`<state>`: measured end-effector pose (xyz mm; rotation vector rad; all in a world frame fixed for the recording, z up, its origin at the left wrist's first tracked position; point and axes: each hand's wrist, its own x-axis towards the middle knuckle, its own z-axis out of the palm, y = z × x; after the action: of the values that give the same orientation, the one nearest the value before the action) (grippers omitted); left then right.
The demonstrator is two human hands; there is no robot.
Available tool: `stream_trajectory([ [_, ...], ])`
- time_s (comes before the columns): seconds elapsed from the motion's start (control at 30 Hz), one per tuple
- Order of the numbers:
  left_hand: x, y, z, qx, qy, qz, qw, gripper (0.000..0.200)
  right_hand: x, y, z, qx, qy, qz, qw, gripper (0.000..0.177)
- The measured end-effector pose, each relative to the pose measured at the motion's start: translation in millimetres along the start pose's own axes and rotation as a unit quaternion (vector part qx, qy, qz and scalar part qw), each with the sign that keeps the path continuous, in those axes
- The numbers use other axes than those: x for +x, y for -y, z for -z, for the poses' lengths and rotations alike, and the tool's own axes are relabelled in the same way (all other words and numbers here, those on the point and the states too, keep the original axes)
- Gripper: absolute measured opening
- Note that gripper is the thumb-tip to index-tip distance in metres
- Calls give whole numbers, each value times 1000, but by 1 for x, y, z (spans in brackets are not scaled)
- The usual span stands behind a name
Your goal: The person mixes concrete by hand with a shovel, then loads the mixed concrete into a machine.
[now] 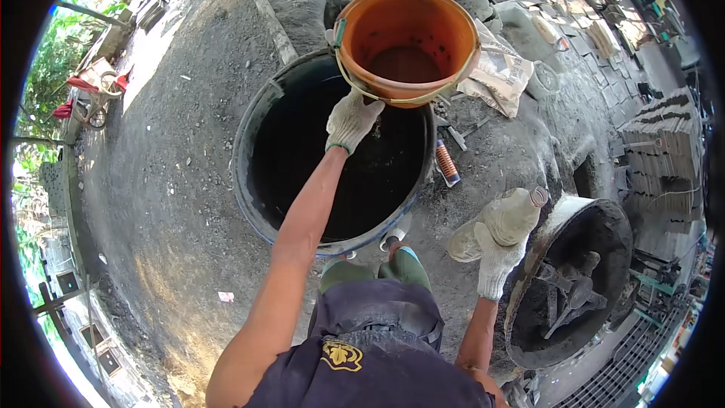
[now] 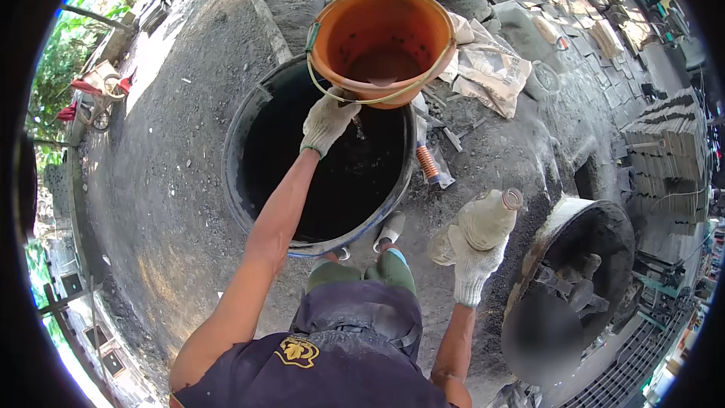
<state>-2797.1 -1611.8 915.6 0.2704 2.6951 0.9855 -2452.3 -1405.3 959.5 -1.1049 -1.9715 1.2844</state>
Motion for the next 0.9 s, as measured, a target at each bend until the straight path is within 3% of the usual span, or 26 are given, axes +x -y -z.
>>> stream_trajectory([
  [0.1,-2,-10,12,93,16,-20,995,33,0,-1,4,18,-3,-9,1000,90],
  [0.23,14,1,36,182,101,-98,973,30,-2,-11,12,3,-2,-13,1000,87],
  [0.4,-2,-20,38,87,61,-39,994,36,-7,-22,18,26,-2,-12,1000,81],
  [0.5,-1,-17,28,125,46,-25,991,31,-11,-24,23,-11,-18,-2,1000,80],
  [0.63,6,-21,28,214,61,-94,970,30,-25,-11,24,37,-28,-14,999,80],
  [0.7,9,-23,36,226,100,-132,960,41,-34,-6,27,59,-36,-21,997,81],
  [0.77,14,-18,37,217,115,-113,963,42,-45,2,28,76,-45,-15,996,79],
  [0.83,18,9,33,164,68,-198,964,25,-59,10,30,78,-54,-7,995,79],
  [0.87,-1,-6,41,-19,97,-89,991,23,-66,10,32,69,-49,-32,996,80],
  [0.9,-25,-20,52,-196,130,30,971,21,-75,11,34,61,-49,-38,996,81],
])
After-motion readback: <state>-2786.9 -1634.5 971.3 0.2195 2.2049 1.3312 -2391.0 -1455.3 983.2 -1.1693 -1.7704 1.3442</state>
